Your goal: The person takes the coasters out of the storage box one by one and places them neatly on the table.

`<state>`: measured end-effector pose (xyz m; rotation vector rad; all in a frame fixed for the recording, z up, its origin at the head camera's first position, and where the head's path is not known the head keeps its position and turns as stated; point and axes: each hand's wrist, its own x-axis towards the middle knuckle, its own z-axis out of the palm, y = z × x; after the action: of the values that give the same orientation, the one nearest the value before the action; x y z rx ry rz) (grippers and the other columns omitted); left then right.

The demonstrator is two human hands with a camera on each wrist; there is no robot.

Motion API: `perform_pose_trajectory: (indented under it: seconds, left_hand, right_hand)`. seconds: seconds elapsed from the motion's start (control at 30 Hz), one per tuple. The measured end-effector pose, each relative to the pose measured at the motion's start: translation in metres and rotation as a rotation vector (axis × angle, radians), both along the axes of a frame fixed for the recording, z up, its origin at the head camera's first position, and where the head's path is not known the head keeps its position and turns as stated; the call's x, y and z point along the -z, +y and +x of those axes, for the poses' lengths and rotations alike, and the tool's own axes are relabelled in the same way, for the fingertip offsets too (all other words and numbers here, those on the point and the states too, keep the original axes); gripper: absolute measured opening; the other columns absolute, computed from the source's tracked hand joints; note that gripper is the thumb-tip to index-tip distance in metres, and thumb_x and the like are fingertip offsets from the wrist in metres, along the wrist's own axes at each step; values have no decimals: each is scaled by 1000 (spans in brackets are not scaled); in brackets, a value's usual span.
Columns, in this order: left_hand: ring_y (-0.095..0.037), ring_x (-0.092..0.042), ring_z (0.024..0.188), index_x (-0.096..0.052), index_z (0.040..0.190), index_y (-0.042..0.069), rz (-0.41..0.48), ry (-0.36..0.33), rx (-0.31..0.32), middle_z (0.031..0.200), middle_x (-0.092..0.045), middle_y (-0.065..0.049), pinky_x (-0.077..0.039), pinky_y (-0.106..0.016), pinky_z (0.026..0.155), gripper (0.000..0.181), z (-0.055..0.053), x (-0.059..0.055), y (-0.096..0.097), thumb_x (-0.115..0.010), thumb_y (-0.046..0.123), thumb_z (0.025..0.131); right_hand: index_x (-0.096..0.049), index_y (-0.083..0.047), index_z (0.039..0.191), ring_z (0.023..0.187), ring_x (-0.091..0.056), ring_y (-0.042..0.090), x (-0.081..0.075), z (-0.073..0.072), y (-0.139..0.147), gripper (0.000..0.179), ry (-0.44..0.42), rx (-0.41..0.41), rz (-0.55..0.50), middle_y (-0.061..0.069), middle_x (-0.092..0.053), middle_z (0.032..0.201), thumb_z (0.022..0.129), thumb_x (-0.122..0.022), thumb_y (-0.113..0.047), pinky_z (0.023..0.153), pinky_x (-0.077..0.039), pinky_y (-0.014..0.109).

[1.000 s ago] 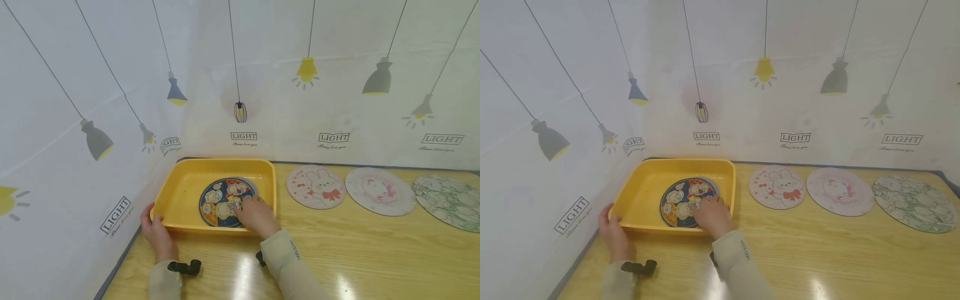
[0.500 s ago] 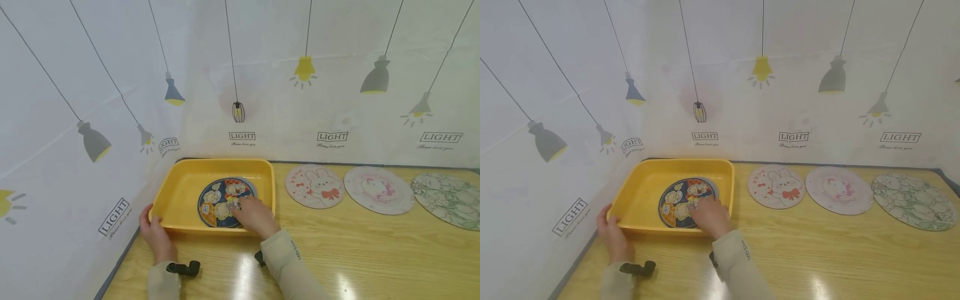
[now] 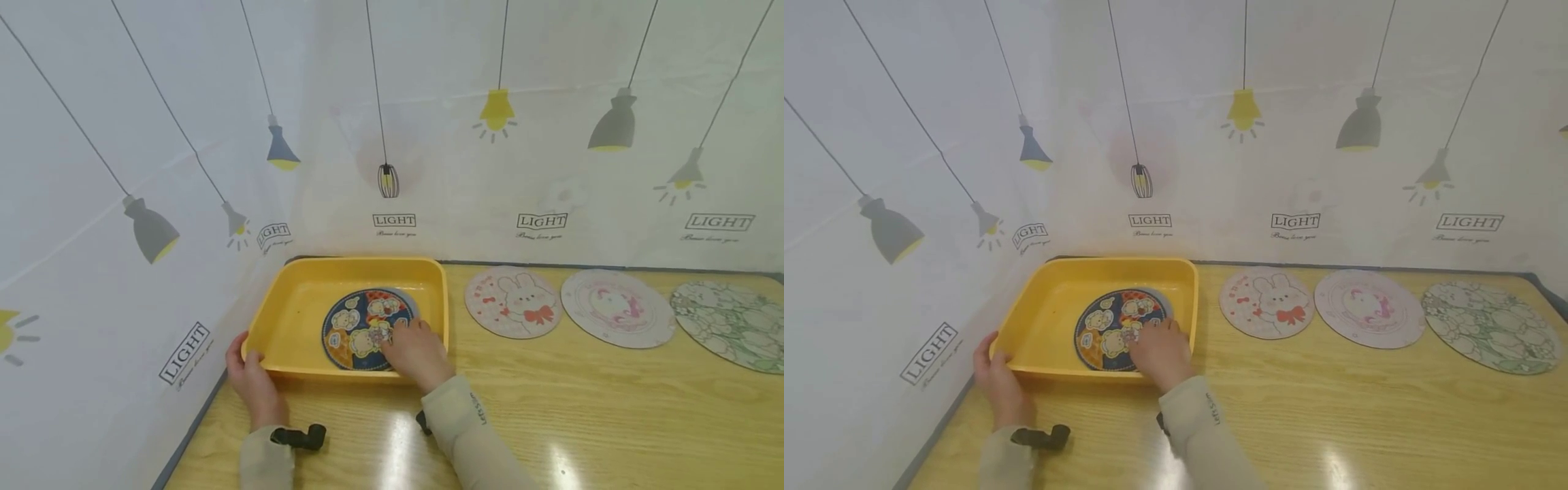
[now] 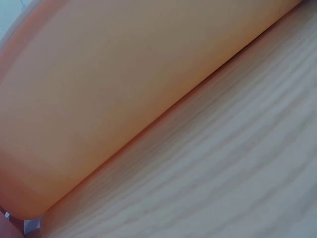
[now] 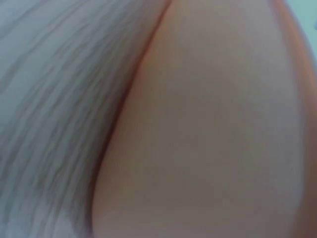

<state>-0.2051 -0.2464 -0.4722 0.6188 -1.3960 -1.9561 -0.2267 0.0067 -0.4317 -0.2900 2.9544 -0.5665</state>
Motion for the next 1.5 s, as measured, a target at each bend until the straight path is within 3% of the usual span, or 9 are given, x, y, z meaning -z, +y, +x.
perform_pose_trajectory:
  seconds: [0.17, 0.4, 0.63, 0.8, 1.0, 1.1, 1.2, 1.4, 1.5]
  left_hand:
    - [-17, -42, 109, -49, 120, 13, 6, 2, 0, 128, -42, 0, -35, -32, 88, 44, -1, 1, -1, -37, -1, 80]
    - [-17, -43, 109, -49, 120, 15, 5, -9, 7, 127, -43, 1, -35, -32, 88, 43, -1, 1, -1, -37, 0, 81]
    - [-17, -42, 110, -48, 120, 15, 4, -8, 10, 127, -43, 1, -34, -35, 90, 43, -1, 0, -1, -37, 0, 81]
    - [-17, -42, 110, -48, 120, 14, -1, -14, 6, 127, -43, 1, -34, -35, 90, 43, -1, -1, 0, -37, 1, 81]
    - [-18, -43, 109, -49, 119, 12, -1, -1, -2, 126, -44, 0, -33, -35, 90, 43, -1, -2, 1, -36, -1, 80]
    - [-18, -43, 109, -48, 119, 12, -1, -4, -1, 126, -44, 0, -34, -35, 89, 42, 0, -2, 1, -36, -1, 81]
    - [-18, -43, 109, -48, 120, 13, -2, -11, 0, 126, -44, 0, -34, -35, 89, 42, 0, -2, 2, -36, 0, 81]
    - [-18, -43, 109, -48, 120, 13, -1, -6, 2, 126, -44, 0, -34, -35, 89, 43, 0, -1, 1, -36, 0, 81]
    - [-18, -42, 109, -48, 120, 12, 6, 1, 3, 126, -43, 0, -34, -35, 89, 43, 0, -2, 1, -36, -1, 81]
  right_hand:
    - [-58, -8, 114, 94, -52, 28, -6, -1, 2, 50, -29, 7, -97, 13, -56, 105, 85, -49, -47, 75, -43, 44]
    - [-49, -13, 126, 108, -48, 30, -12, -3, 3, 53, -83, 82, -272, 12, -39, 133, 84, -51, -45, 86, -40, 46]
    - [-48, -16, 127, 91, -50, 21, -14, -7, 7, 47, -53, 150, -526, 9, -39, 122, 86, -53, -39, 73, -44, 37]
    - [-45, -13, 129, 89, -53, 20, -13, -10, 9, 49, -33, 141, -604, 8, -49, 113, 85, -54, -32, 71, -45, 36]
    - [-51, -7, 124, 85, -57, 19, -11, -10, 6, 46, -28, 71, -479, 5, -62, 98, 86, -53, -32, 73, -46, 36]
    - [-58, -7, 115, 91, -57, 21, -9, -7, 5, 42, -26, 21, -380, 7, -62, 104, 87, -50, -36, 78, -45, 39]
    - [-56, -10, 118, 97, -56, 22, -7, -4, 4, 43, -23, -6, -323, 6, -59, 111, 87, -50, -39, 82, -43, 40]
    - [-50, -11, 115, 83, -57, 18, -2, -3, 3, 33, 20, -43, -251, 4, -61, 100, 86, -53, -25, 73, -46, 38]
    - [-49, -12, 116, 72, -55, 14, -5, -2, 3, 30, 22, -23, -302, 3, -61, 94, 87, -48, -22, 64, -46, 34]
